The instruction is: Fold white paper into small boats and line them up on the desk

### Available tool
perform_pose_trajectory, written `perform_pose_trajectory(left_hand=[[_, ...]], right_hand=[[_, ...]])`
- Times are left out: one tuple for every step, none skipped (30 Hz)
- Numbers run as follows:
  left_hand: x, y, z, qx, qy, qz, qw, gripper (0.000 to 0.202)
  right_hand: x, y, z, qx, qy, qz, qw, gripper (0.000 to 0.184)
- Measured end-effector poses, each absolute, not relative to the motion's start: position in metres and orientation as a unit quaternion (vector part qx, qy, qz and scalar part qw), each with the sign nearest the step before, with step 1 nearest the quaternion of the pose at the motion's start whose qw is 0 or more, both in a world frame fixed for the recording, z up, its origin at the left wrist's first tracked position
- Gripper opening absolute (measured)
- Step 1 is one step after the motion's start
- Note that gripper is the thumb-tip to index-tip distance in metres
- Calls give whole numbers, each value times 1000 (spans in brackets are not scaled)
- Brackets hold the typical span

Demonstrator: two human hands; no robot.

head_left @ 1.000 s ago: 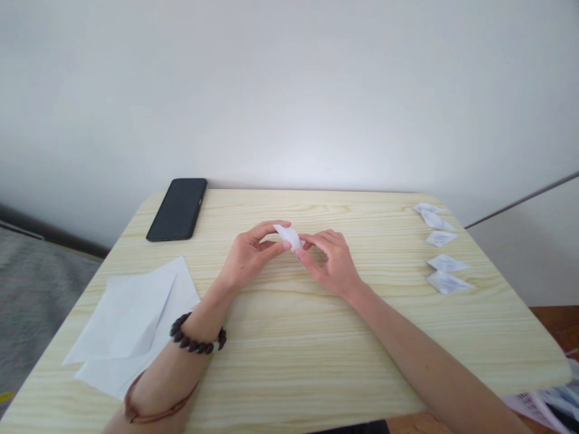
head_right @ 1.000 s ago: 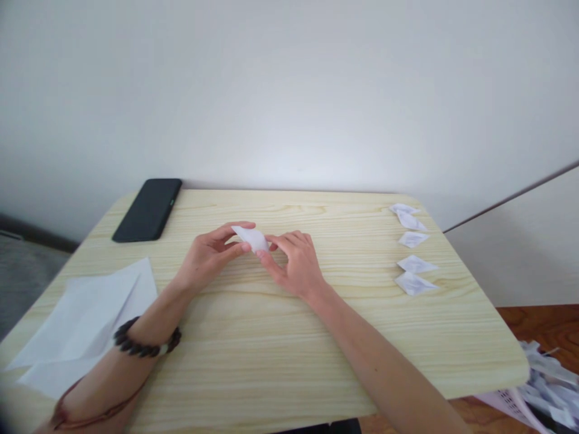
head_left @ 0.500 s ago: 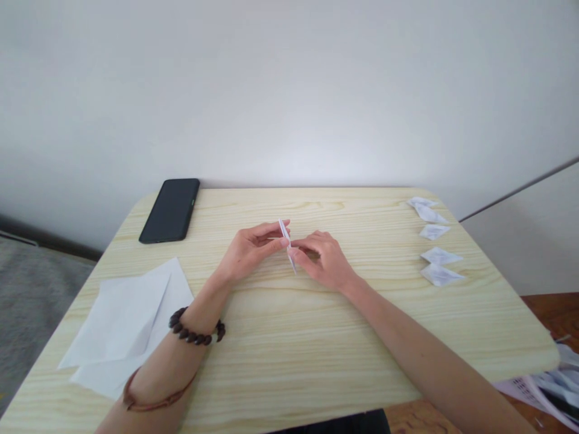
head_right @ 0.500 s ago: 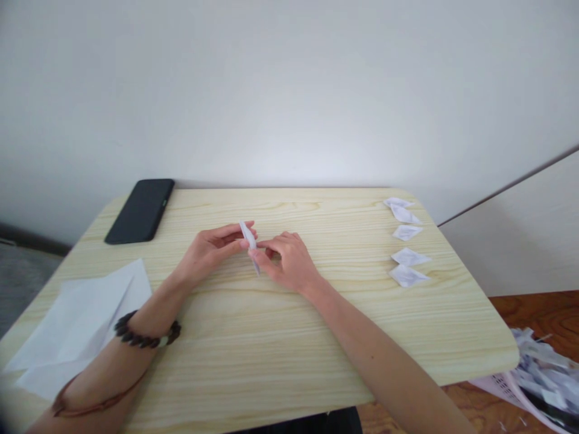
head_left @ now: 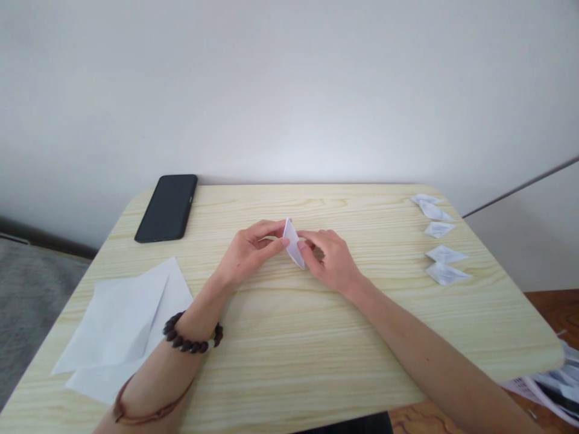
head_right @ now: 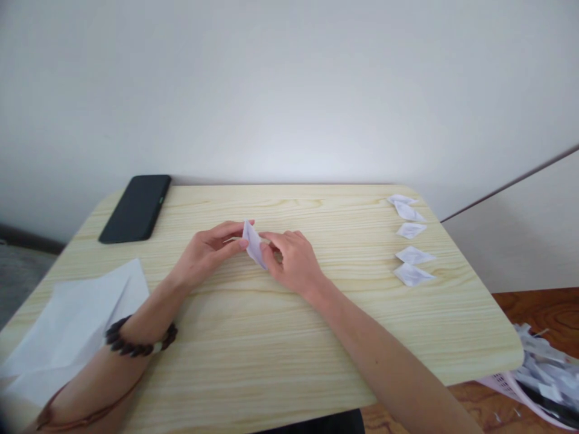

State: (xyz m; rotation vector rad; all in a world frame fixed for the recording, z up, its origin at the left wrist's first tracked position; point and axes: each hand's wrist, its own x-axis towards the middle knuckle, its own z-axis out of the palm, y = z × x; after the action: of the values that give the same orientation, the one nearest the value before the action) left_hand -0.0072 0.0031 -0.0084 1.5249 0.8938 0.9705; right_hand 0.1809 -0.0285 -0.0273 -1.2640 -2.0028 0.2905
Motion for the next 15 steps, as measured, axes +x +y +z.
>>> perform_pose_trajectory(left_hand=[[-7,3,-10,650,370,405,526,32],[-6,2,-11,660,365,404,518,32],[-5,2,-12,670,359,403,510,32],[-4,1,-13,682,353,402,498,31],[-3,0,-14,697,347,402,482,30],[-1,-1,-15,713,345,400,462,28],[0,-2,-15,729,345,399,436,26],[2,-3,-14,744,347,399,409,25],[3,-5,-14,755,353,399,383,25],[5,-6,-14,761,360,402,360,25],[7,-8,-13,764,368,405,343,26],[8,-9,-14,764,376,409,330,26],[9,-10,-14,761,382,414,321,27],[10,-10,-15,757,388,419,317,27],[10,-10,-17,753,393,423,315,27]], right_hand=[[180,-28,-28,-505,-772,100,373,22],[179,-28,-28,-515,-766,90,373,24],[177,-28,-29,-520,-766,85,369,24],[176,-28,-29,-521,-768,85,362,21],[175,-29,-29,-521,-770,87,358,17],[173,-29,-29,-523,-769,93,356,12],[172,-29,-28,-527,-765,99,356,9],[172,-29,-28,-535,-757,109,359,7],[171,-29,-28,-544,-746,122,364,7],[171,-29,-28,-554,-733,139,370,8],[171,-29,-29,-563,-718,159,376,7],[171,-29,-29,-570,-705,179,384,7],[172,-29,-30,-574,-692,196,391,7],[172,-29,-31,-576,-683,208,398,6],[172,-29,-32,-576,-677,216,405,6]])
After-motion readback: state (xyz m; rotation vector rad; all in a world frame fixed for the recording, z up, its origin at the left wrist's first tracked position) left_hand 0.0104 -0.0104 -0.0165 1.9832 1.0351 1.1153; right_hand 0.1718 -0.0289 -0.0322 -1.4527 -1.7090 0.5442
